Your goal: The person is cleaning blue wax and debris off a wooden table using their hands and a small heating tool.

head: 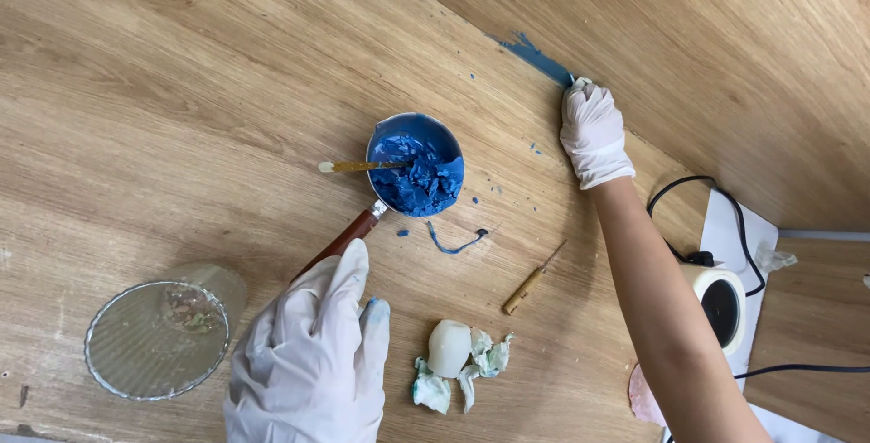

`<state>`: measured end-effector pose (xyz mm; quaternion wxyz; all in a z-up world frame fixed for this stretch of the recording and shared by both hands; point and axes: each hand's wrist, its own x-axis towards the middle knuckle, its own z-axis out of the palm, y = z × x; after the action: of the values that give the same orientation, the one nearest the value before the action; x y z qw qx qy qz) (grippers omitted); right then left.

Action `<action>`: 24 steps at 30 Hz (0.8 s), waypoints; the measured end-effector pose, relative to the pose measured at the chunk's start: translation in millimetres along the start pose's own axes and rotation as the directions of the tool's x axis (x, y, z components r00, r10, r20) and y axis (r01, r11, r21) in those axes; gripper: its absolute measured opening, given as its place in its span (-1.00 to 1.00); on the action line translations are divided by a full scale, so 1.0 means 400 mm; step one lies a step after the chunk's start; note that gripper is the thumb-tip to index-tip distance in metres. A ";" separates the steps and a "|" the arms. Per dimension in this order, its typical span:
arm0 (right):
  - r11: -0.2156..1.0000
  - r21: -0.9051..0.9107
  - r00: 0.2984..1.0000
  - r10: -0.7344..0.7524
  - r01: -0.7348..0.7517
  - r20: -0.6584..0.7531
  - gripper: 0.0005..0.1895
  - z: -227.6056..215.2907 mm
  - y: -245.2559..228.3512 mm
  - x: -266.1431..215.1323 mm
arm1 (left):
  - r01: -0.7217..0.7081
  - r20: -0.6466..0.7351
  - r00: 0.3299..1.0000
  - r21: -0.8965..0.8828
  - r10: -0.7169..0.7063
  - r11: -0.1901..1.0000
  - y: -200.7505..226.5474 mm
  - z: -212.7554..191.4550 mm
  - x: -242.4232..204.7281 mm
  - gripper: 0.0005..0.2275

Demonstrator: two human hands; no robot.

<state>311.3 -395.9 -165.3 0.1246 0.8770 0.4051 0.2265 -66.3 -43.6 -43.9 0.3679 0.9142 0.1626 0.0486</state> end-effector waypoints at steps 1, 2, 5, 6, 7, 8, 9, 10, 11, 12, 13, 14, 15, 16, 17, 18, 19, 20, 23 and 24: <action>1.000 0.000 1.000 -0.003 0.003 0.001 -0.77 0.000 0.000 0.001 | 0.002 0.000 1.000 -0.002 -0.002 1.000 -0.005 0.000 -0.002 -0.49; 0.999 -0.041 1.000 -0.013 0.014 0.025 -0.76 0.001 0.001 0.002 | -0.009 -0.004 1.000 -0.005 0.009 1.000 -0.010 0.001 -0.004 -0.50; 0.993 -0.114 0.997 -0.020 0.028 0.076 -0.72 -0.005 -0.005 0.014 | -0.028 -0.001 1.000 -0.015 0.028 0.999 -0.015 0.003 -0.003 -0.50; 0.989 -0.145 0.995 -0.013 0.027 0.101 -0.69 -0.008 -0.010 0.019 | -0.039 0.006 0.999 -0.018 0.040 0.999 -0.017 0.004 -0.002 -0.49; 0.989 -0.146 0.994 -0.019 0.034 0.104 -0.69 -0.014 -0.011 0.026 | -0.034 0.006 0.999 -0.023 0.034 0.999 -0.016 0.006 -0.004 -0.49; 0.989 -0.143 0.985 -0.009 0.034 0.175 -0.71 -0.020 -0.012 0.033 | -0.049 0.001 0.999 -0.036 0.049 0.998 -0.015 0.008 -0.005 -0.48; 0.990 -0.138 0.970 -0.001 0.035 0.242 -0.72 -0.023 -0.017 0.045 | -0.062 -0.007 0.998 -0.046 0.062 0.997 -0.016 0.009 -0.006 -0.47; 0.990 -0.136 0.970 -0.008 0.042 0.242 -0.72 -0.027 -0.016 0.052 | -0.056 -0.010 0.998 -0.048 0.056 0.997 -0.020 0.010 -0.005 -0.47; 0.992 -0.107 0.967 -0.041 0.070 0.250 -0.73 -0.031 -0.016 0.058 | -0.063 -0.017 0.998 -0.061 0.062 0.996 -0.025 0.010 -0.004 -0.48; 0.992 -0.078 0.963 -0.074 0.097 0.258 -0.74 -0.035 -0.015 0.064 | -0.070 -0.025 0.997 -0.075 0.068 0.995 -0.028 0.011 -0.003 -0.49; 0.992 -0.079 0.962 -0.077 0.101 0.262 -0.74 -0.050 -0.013 0.061 | -0.067 -0.023 0.998 -0.080 0.065 0.995 -0.030 0.010 -0.005 -0.49; 0.990 -0.043 0.965 -0.122 0.135 0.232 -0.74 -0.065 -0.010 0.059 | -0.068 -0.013 0.998 -0.085 0.067 0.994 -0.032 0.009 -0.007 -0.49; 0.985 -0.007 0.967 -0.165 0.170 0.196 -0.73 -0.078 -0.010 0.061 | -0.071 -0.007 0.997 -0.087 0.071 0.994 -0.035 0.006 -0.007 -0.49; 0.985 -0.009 0.966 -0.166 0.171 0.196 -0.73 -0.095 -0.008 0.056 | -0.071 -0.009 0.997 -0.090 0.070 0.993 -0.042 0.012 -0.013 -0.49; 0.992 -0.021 0.980 -0.117 0.122 0.164 -0.71 -0.101 -0.014 0.063 | -0.076 -0.012 0.997 -0.062 0.075 0.995 -0.052 0.015 -0.016 -0.48; 0.997 -0.030 0.989 -0.067 0.071 0.131 -0.69 -0.106 -0.020 0.069 | -0.081 -0.014 0.997 -0.034 0.080 0.996 -0.062 0.020 -0.019 -0.48; 0.997 -0.028 0.989 -0.065 0.070 0.133 -0.69 -0.105 -0.011 0.057 | -0.080 -0.011 0.997 -0.033 0.080 0.996 -0.059 0.012 -0.018 -0.48; 0.998 -0.044 0.990 -0.032 0.038 0.136 -0.67 -0.103 -0.001 0.045 | -0.078 -0.001 0.997 -0.031 0.078 0.996 -0.054 0.006 -0.016 -0.48; 0.996 -0.073 0.994 -0.043 0.051 0.098 -0.72 -0.085 0.015 0.039 | -0.079 0.014 0.997 -0.018 0.080 0.997 -0.052 0.020 -0.013 -0.48; 0.992 -0.081 0.994 -0.090 0.094 0.054 -0.80 -0.069 0.010 0.048 | -0.079 0.016 0.997 -0.001 0.079 0.997 -0.057 0.029 -0.013 -0.48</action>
<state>311.2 -382.7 -133.9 0.1814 0.8568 0.4322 0.2151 -74.8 -37.4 -68.0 0.3670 0.9203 0.1234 0.0560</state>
